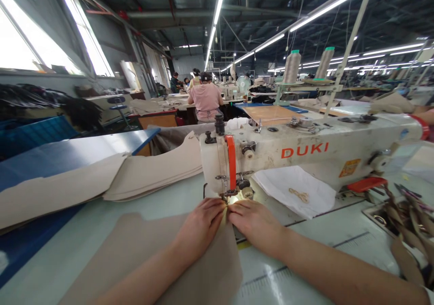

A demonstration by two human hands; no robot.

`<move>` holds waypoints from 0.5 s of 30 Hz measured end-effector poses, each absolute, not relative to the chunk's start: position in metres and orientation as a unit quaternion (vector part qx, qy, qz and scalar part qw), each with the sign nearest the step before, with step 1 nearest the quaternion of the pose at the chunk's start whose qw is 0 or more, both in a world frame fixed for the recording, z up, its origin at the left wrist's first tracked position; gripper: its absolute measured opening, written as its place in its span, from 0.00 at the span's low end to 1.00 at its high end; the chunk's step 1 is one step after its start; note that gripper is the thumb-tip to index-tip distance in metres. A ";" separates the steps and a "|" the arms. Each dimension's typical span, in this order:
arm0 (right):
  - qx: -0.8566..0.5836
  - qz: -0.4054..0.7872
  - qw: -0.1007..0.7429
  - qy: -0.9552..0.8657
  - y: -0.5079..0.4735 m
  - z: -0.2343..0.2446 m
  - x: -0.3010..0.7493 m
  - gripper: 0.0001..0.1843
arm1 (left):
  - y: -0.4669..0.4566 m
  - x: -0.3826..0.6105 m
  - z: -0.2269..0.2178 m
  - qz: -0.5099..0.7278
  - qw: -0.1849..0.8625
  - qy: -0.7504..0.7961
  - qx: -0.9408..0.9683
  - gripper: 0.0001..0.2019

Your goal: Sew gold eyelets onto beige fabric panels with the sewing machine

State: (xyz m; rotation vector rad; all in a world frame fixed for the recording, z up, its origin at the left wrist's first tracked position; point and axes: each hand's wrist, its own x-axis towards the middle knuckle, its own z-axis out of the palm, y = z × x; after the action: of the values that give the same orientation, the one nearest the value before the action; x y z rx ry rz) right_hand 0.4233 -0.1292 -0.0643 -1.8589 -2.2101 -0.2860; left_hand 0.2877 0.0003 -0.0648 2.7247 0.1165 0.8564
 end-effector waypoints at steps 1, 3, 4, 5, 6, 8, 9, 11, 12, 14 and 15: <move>-0.636 -0.101 0.122 -0.755 -0.130 -0.065 0.423 0.04 | -0.001 0.286 -0.064 0.293 0.136 0.042 0.945 0.11; -0.630 -0.104 0.127 -0.759 -0.133 -0.065 0.422 0.04 | -0.004 0.282 -0.063 0.282 0.127 0.053 0.949 0.12; -0.625 -0.103 0.127 -0.764 -0.134 -0.064 0.422 0.04 | -0.004 0.281 -0.064 0.276 0.125 0.058 0.951 0.12; -0.620 -0.101 0.124 -0.768 -0.135 -0.064 0.422 0.04 | -0.005 0.280 -0.064 0.270 0.122 0.063 0.953 0.12; -0.617 -0.097 0.120 -0.772 -0.136 -0.063 0.421 0.04 | -0.005 0.279 -0.064 0.265 0.120 0.065 0.954 0.13; -0.614 -0.091 0.111 -0.776 -0.137 -0.061 0.421 0.04 | -0.005 0.279 -0.065 0.255 0.115 0.068 0.958 0.13; -0.614 -0.090 0.107 -0.777 -0.137 -0.060 0.421 0.04 | -0.004 0.280 -0.066 0.249 0.112 0.068 0.959 0.13; -0.614 -0.089 0.101 -0.778 -0.137 -0.058 0.421 0.03 | -0.003 0.280 -0.067 0.237 0.108 0.069 0.963 0.14; -0.613 -0.089 0.100 -0.778 -0.137 -0.057 0.421 0.03 | -0.003 0.280 -0.067 0.232 0.107 0.070 0.964 0.15; -0.614 -0.093 0.096 -0.778 -0.137 -0.056 0.421 0.03 | -0.002 0.281 -0.068 0.223 0.104 0.074 0.966 0.15; -0.613 -0.095 0.093 -0.779 -0.137 -0.056 0.421 0.03 | -0.002 0.281 -0.068 0.219 0.102 0.076 0.967 0.15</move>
State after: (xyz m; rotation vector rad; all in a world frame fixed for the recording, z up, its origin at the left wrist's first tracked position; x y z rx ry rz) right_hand 0.4212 -0.1365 -0.0559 -1.8201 -2.3108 -0.2834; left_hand 0.2809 -0.0018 -0.0683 2.8567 0.2248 0.6462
